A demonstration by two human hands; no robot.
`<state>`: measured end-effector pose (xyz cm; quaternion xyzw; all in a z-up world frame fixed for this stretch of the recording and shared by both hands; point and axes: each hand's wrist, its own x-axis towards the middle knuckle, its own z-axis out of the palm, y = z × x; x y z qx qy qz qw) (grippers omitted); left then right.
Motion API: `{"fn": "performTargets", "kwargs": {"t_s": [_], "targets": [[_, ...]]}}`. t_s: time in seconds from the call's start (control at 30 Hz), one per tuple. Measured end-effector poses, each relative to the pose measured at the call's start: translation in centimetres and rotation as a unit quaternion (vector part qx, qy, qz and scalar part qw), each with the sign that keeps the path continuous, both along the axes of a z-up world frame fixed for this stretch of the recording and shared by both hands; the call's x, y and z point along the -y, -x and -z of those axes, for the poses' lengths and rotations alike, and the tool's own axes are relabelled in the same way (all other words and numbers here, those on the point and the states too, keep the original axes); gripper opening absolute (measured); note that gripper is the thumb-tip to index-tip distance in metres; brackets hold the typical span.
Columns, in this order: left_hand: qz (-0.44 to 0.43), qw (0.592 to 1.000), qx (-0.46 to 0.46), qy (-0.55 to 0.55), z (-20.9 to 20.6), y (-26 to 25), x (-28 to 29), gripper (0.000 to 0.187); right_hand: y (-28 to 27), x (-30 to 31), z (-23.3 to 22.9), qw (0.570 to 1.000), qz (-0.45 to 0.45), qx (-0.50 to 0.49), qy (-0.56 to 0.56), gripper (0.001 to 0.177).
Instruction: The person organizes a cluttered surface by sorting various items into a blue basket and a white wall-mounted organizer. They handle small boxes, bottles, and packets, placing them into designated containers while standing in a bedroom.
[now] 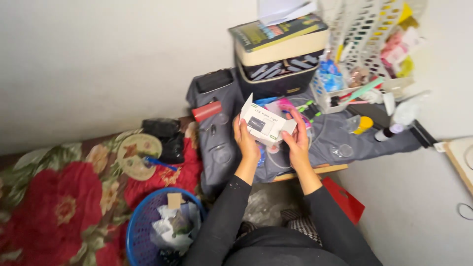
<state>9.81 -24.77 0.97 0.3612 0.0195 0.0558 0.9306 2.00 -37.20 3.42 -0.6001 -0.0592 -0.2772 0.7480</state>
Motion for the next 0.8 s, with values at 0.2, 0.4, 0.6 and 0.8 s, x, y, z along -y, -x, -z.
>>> {"fn": "performTargets", "kwargs": {"t_s": [0.2, 0.4, 0.6, 0.8], "targets": [[0.116, 0.988, 0.100, 0.026, 0.3, 0.7, 6.7, 0.029, 0.3, 4.6, -0.8, 0.990, 0.045, -0.047, -0.124, 0.088], [0.107, 0.962, 0.148, -0.200, 0.5, 0.1, 8.2, 0.017, -2.2, 8.0, -0.2, 0.980, 0.060, -0.124, -0.145, 0.099], [0.148, 0.979, 0.117, -0.080, 1.6, -1.9, 9.2, 0.032, -3.8, 10.6, 2.0, 0.983, 0.034, -0.068, -0.168, 0.094], [0.124, 0.980, 0.122, -0.097, 1.3, -1.4, 8.9, 0.060, -3.6, 12.3, 4.0, 0.943, -0.039, -0.191, -0.270, 0.064]]}}
